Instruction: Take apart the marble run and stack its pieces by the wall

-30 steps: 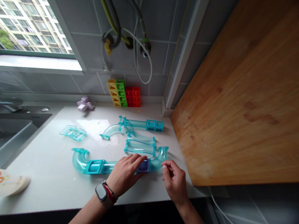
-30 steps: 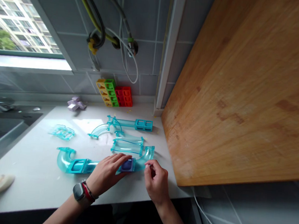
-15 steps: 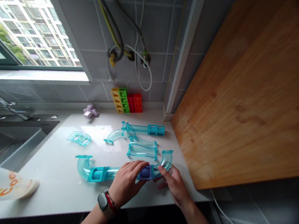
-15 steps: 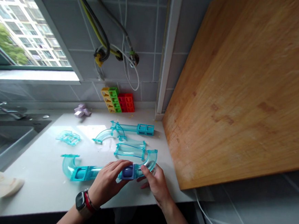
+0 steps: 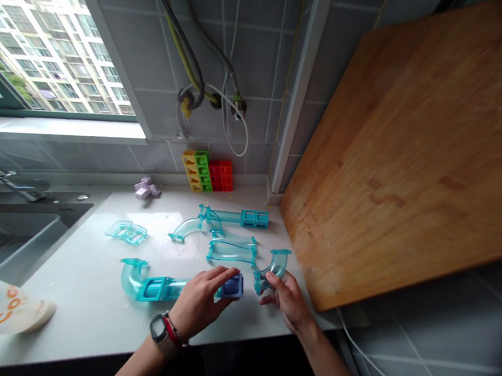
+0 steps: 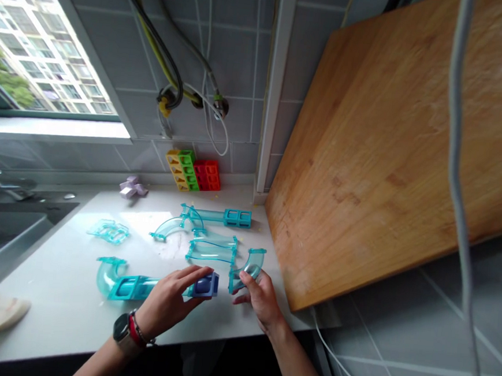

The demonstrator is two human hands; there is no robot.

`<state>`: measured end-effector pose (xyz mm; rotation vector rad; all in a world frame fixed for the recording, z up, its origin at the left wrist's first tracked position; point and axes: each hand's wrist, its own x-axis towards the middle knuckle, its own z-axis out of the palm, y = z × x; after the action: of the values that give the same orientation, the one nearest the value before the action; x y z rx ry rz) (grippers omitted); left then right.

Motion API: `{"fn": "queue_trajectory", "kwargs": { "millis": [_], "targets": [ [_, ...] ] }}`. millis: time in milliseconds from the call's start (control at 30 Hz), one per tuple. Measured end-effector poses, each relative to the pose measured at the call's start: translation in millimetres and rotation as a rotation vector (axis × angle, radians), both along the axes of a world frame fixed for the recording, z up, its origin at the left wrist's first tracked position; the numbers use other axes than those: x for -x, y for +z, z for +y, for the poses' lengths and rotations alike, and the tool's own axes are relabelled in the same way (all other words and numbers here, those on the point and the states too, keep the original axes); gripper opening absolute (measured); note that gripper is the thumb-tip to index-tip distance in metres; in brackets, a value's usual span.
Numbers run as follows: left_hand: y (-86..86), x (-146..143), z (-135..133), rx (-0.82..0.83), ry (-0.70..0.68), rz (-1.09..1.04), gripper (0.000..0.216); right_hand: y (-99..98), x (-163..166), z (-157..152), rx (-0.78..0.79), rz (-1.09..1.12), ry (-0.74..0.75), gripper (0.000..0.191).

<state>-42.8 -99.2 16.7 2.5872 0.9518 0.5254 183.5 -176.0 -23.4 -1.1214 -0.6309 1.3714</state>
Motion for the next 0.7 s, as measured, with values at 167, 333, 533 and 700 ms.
{"fn": "queue_trajectory", "kwargs": {
  "millis": [167, 333, 533, 700],
  "targets": [
    [4.3, 16, 11, 0.020, 0.049, 0.003, 0.048, 0.8, -3, 2, 0.003, -0.046, 0.006, 0.040],
    [-1.3, 13, 8, 0.073, -0.016, 0.092, 0.046, 3.9, -1, 3, 0.022, -0.116, 0.029, 0.041],
    [-11.5, 9, 2, 0.089, -0.048, 0.115, 0.049, 14.6, -12, 23, -0.027, -0.665, -0.091, 0.059],
    [-11.7, 25, 0, 0.019, 0.014, 0.120, 0.076, 22.8, -17, 54, 0.067, -1.196, -0.236, 0.066]
  ]
}}
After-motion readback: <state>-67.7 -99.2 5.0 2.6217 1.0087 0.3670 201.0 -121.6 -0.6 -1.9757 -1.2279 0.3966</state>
